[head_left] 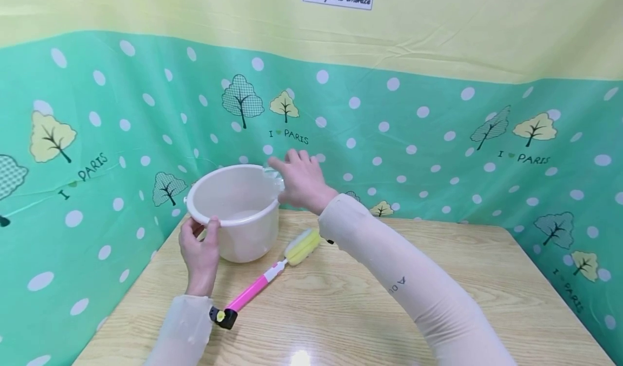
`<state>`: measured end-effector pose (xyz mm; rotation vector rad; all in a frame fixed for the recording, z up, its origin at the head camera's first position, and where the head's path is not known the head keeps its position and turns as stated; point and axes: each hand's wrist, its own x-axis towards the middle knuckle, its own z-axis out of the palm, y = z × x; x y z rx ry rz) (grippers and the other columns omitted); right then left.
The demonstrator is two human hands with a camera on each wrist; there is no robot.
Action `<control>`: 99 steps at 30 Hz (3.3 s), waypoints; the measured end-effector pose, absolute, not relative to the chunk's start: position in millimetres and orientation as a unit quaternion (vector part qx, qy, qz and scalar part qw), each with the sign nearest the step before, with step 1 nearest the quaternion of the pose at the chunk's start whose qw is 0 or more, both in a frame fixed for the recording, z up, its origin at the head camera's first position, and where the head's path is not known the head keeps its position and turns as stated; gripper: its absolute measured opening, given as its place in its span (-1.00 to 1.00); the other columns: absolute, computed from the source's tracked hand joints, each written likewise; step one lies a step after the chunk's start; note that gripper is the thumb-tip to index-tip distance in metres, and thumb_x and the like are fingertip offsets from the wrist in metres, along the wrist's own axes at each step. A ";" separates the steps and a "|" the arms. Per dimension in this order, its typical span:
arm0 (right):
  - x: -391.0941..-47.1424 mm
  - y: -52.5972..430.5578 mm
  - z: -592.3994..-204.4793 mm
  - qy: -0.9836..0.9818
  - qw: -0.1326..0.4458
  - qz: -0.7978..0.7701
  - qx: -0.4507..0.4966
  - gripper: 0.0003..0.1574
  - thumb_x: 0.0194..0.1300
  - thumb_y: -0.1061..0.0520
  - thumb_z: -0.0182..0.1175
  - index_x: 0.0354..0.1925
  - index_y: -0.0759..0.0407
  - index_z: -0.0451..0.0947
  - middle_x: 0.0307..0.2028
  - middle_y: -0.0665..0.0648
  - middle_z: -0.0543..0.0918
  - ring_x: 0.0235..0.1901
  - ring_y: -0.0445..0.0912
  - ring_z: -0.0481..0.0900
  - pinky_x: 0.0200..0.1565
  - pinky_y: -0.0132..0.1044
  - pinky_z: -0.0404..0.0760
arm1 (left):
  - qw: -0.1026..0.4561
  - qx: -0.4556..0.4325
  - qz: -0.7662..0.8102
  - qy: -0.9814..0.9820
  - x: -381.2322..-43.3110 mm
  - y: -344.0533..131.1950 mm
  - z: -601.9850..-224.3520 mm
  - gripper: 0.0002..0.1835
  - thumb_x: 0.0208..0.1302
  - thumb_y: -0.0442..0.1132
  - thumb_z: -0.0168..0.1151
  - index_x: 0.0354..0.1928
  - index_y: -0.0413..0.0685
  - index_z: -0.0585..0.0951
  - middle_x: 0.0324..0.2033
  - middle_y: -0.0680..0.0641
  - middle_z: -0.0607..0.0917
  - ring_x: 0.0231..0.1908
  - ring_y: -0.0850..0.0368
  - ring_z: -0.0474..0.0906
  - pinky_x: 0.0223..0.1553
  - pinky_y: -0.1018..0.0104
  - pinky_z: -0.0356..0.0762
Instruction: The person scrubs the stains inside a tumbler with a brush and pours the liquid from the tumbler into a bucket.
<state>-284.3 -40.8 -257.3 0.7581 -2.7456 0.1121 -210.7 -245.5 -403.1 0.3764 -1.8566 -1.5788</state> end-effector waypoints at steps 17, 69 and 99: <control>-284.9 -44.2 -263.5 -0.940 0.179 0.014 0.292 0.05 -0.08 -0.06 0.46 0.37 -0.31 0.23 0.20 0.06 0.32 0.08 0.00 0.23 -0.05 -0.21 0.25 | 0.328 0.143 -0.609 -0.708 -212.9 -246.6 -405.5 -0.40 0.30 0.04 0.14 0.26 -0.16 0.35 0.08 -0.07 0.42 0.09 0.07 0.32 0.11 0.01 0.31; -281.3 -15.0 -284.7 -0.922 0.134 0.295 0.211 0.23 -0.17 -0.08 0.48 0.41 -0.03 0.09 0.12 0.13 0.36 -0.01 -0.06 0.37 -0.09 -0.10 0.55 | 0.324 0.142 -0.609 -0.710 -212.9 -246.1 -406.7 -0.39 0.31 0.05 0.12 0.27 -0.15 0.33 0.10 -0.07 0.39 0.12 0.04 0.31 0.11 0.01 0.29; -269.0 -0.1 -312.1 -0.912 0.102 0.359 0.168 0.27 -0.22 -0.08 0.49 0.40 0.03 0.06 0.12 0.11 0.32 -0.05 -0.05 0.44 -0.10 -0.10 0.58 | 0.345 0.140 -0.600 -0.708 -212.6 -245.6 -405.4 -0.44 0.30 -0.04 0.14 0.22 -0.24 0.36 0.04 -0.12 0.43 0.10 -0.05 0.35 0.07 0.06 0.32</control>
